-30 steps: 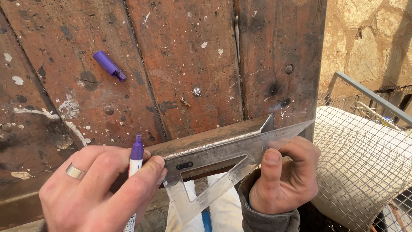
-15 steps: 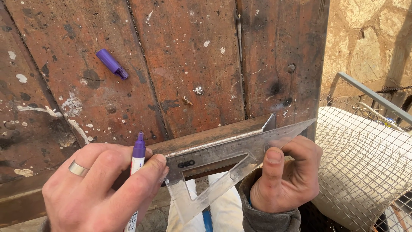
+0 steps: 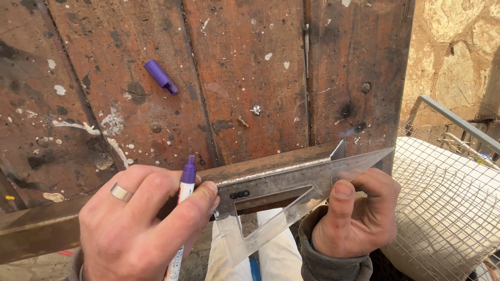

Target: Use a square ruler and marker to draw guidelines on a steel square tube.

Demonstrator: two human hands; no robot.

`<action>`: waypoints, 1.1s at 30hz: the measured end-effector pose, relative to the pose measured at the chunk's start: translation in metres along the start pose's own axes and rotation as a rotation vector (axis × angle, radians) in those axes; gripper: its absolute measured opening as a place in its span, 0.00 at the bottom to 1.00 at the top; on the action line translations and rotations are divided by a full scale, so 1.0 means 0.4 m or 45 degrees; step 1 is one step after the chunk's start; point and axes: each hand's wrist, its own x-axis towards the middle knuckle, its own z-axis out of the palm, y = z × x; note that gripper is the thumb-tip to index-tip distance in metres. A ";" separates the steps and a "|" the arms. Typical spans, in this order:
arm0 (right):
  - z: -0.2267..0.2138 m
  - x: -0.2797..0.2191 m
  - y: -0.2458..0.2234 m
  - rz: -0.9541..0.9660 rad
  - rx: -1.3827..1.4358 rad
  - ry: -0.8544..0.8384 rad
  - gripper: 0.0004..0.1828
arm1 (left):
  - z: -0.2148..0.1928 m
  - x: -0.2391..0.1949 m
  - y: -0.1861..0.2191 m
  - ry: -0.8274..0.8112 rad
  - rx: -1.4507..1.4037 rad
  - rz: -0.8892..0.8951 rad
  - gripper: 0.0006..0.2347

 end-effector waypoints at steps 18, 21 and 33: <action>0.018 0.154 -0.199 -0.810 -0.383 -0.707 0.14 | -0.031 -0.020 -0.007 -0.014 0.017 0.036 0.10; 0.054 0.193 -0.207 -1.172 -0.363 -0.984 0.12 | -0.031 -0.021 -0.008 -0.004 0.016 0.029 0.09; 0.046 0.177 -0.198 -1.290 -0.457 -1.136 0.23 | -0.054 -0.034 -0.013 -0.018 0.010 0.008 0.06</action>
